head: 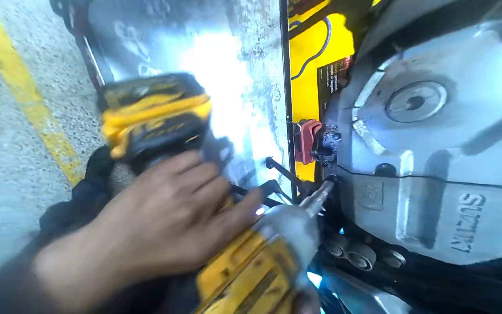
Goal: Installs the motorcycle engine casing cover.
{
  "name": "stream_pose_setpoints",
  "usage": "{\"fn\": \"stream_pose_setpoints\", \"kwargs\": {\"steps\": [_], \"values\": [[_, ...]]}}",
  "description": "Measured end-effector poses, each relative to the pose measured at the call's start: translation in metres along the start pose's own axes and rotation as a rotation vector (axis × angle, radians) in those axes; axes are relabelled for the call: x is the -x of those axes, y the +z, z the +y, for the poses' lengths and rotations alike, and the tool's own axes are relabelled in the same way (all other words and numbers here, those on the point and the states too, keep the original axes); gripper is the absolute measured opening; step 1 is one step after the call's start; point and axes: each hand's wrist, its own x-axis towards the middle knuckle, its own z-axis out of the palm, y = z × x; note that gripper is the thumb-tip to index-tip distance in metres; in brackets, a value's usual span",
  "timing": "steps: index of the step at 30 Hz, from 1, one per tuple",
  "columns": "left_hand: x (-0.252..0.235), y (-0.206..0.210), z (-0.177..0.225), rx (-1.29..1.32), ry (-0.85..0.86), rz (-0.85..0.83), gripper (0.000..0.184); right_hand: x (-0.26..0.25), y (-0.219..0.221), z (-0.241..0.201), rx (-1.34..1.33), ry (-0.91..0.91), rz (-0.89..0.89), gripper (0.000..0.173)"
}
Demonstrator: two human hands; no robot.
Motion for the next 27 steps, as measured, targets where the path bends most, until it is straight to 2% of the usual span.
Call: {"fn": "stream_pose_setpoints", "kwargs": {"steps": [2,4,5,6,7,10,13,16,18,21,23,25,27], "values": [[0.033,-0.020,0.014,0.032,-0.037,-0.044,0.030,0.020,-0.001,0.009,0.010,0.042,-0.128,0.068],[0.062,-0.049,0.028,-0.004,-0.064,-0.192,0.028,0.035,-0.006,0.023,0.017,0.088,-0.269,0.092],[0.072,-0.064,0.036,-0.028,-0.066,-0.278,0.029,0.041,-0.008,0.031,-0.003,0.139,-0.308,0.096],[0.081,-0.076,0.044,-0.051,-0.060,-0.364,0.032,0.047,-0.008,0.039,-0.068,0.224,-0.303,0.096],[0.087,-0.085,0.052,-0.062,-0.046,-0.441,0.034,0.053,-0.009,0.049,-0.149,0.324,-0.271,0.089],[0.091,-0.083,0.076,-0.029,-0.028,-0.621,0.032,0.068,-0.016,0.073,-0.358,0.569,-0.183,0.049],[0.085,-0.039,0.095,-0.002,-0.016,-0.755,0.031,0.074,-0.040,0.097,-0.384,0.667,0.073,0.042],[0.083,0.036,0.115,0.041,0.054,-0.767,0.031,0.073,-0.086,0.118,-0.294,0.649,0.348,0.039],[0.079,0.086,0.135,0.085,0.080,-0.852,0.034,0.067,-0.130,0.134,-0.208,0.598,0.503,0.038],[0.073,0.158,0.170,0.162,0.128,-1.030,0.040,0.062,-0.205,0.161,-0.059,0.516,0.643,0.037],[0.071,0.204,0.193,0.165,0.181,-1.158,0.047,0.062,-0.248,0.173,0.020,0.508,0.711,0.044],[0.069,0.239,0.214,0.109,0.209,-1.310,0.052,0.060,-0.282,0.193,0.086,0.532,0.751,0.050],[0.071,0.265,0.230,0.066,0.199,-1.404,0.056,0.056,-0.303,0.210,0.150,0.562,0.790,0.048]]}}
